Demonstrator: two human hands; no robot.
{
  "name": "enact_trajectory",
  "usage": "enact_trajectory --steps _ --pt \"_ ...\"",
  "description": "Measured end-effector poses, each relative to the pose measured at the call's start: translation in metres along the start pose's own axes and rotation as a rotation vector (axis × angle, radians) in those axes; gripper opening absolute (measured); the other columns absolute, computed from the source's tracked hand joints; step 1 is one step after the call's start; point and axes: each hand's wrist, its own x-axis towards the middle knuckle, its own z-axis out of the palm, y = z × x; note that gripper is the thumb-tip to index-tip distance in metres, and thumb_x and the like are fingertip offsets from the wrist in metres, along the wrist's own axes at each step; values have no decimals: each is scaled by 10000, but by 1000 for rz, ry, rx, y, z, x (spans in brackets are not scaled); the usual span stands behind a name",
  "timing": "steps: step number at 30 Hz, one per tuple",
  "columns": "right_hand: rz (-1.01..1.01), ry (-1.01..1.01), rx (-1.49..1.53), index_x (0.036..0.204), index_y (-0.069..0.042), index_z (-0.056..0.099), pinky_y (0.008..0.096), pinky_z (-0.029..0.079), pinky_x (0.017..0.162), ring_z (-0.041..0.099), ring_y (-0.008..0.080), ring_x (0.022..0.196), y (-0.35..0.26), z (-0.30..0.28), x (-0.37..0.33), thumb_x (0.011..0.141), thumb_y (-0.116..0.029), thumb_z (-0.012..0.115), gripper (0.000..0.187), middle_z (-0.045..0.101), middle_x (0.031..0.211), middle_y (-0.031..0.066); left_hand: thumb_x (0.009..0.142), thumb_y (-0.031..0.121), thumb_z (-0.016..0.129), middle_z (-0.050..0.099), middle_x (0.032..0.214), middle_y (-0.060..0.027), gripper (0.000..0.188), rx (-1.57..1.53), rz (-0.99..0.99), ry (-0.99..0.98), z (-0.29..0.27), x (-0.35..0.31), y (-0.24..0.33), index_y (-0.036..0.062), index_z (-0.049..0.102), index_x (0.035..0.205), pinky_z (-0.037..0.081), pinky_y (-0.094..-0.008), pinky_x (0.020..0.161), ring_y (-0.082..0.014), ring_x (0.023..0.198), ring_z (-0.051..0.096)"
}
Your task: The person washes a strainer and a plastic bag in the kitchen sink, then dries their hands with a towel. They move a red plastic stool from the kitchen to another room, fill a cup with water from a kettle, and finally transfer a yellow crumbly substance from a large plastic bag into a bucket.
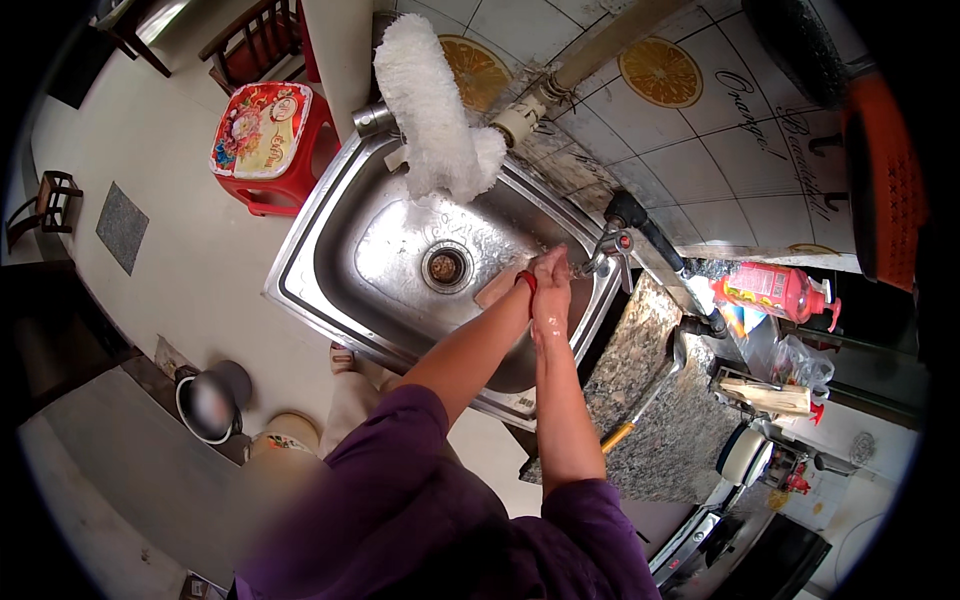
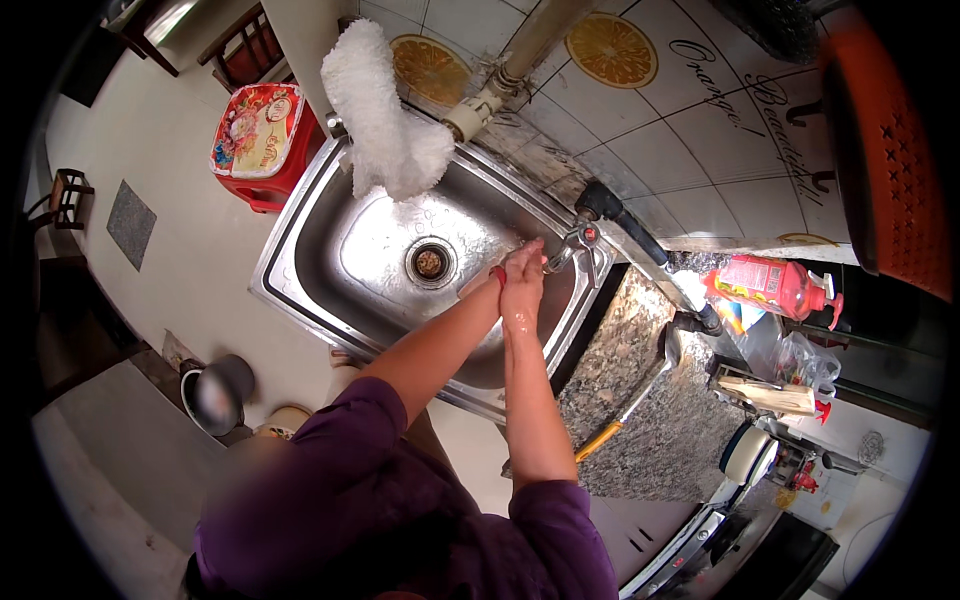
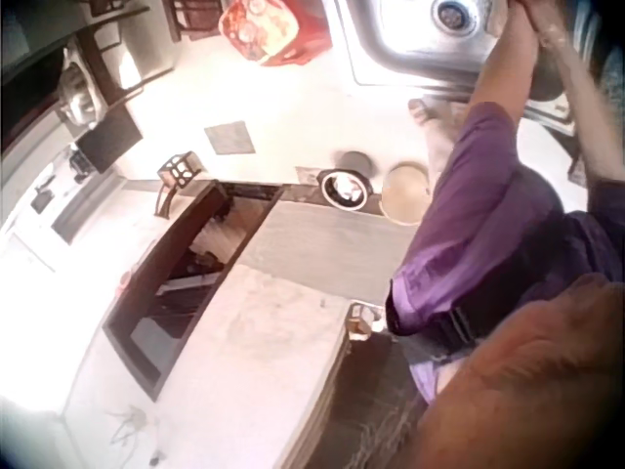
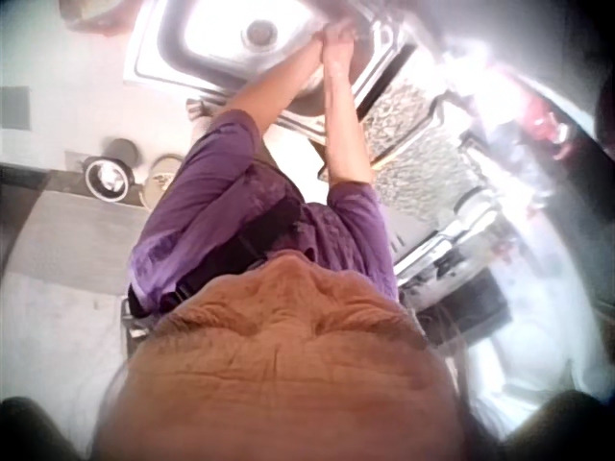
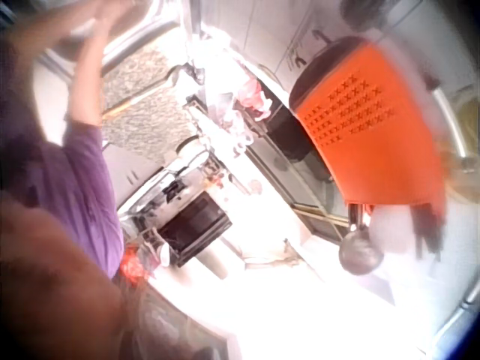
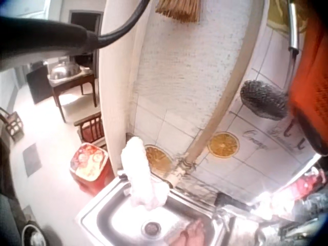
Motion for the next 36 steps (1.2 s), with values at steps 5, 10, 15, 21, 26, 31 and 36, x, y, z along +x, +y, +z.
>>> enact_trajectory --steps 5,10,15,21,26,31,36 --pt "573 -97 690 1221 -51 386 318 291 944 426 243 1065 -16 -7 7 862 -320 415 450 486 1135 96 888 360 336 553 1047 -159 421 933 214 353 22 -22 -6 52 569 1054 372 -282 882 -218 1065 478" --pt "288 -76 640 1137 -9 453 285 362 845 486 180 923 -7 1 -10 835 -369 472 470 498 1070 52 887 371 330 525 1075 -130 425 575 143 140 4 -48 -18 54 518 1098 374 -284 862 -203 1054 468" --pt "409 -163 721 1223 -12 388 321 369 882 463 222 1051 -5 -11 15 838 -371 460 531 463 1177 91 886 383 324 497 1102 -101 439 399 254 136 34 -77 -33 55 466 1141 375 -286 841 -188 1043 459" --pt "346 -84 638 995 -41 524 321 424 721 503 183 851 -2 7 -10 836 -372 468 372 527 953 81 884 396 317 463 1136 -66 467 533 31 105 -2 -42 -16 57 405 1193 377 -289 817 -170 1029 448" --pt "366 -339 708 1049 -28 513 381 419 775 542 249 896 71 -38 63 867 -344 403 381 560 1042 110 849 276 432 456 1142 -70 371 119 241 59 50 -95 -45 63 427 1153 366 -281 833 -146 1042 433" --pt "225 -347 1385 1093 -17 480 404 397 860 513 288 953 49 -32 30 866 -325 389 393 529 1081 139 827 194 499 485 1107 -74 381 -536 194 -165 13 -48 -57 105 399 1184 407 -339 804 -189 971 497" --pt "320 -365 1446 1024 -21 479 346 454 747 535 262 822 28 -2 -3 859 -410 384 434 543 930 154 836 232 480 571 961 -83 338 -95 340 -22 41 -55 -18 99 449 1145 430 -358 723 -209 824 552"
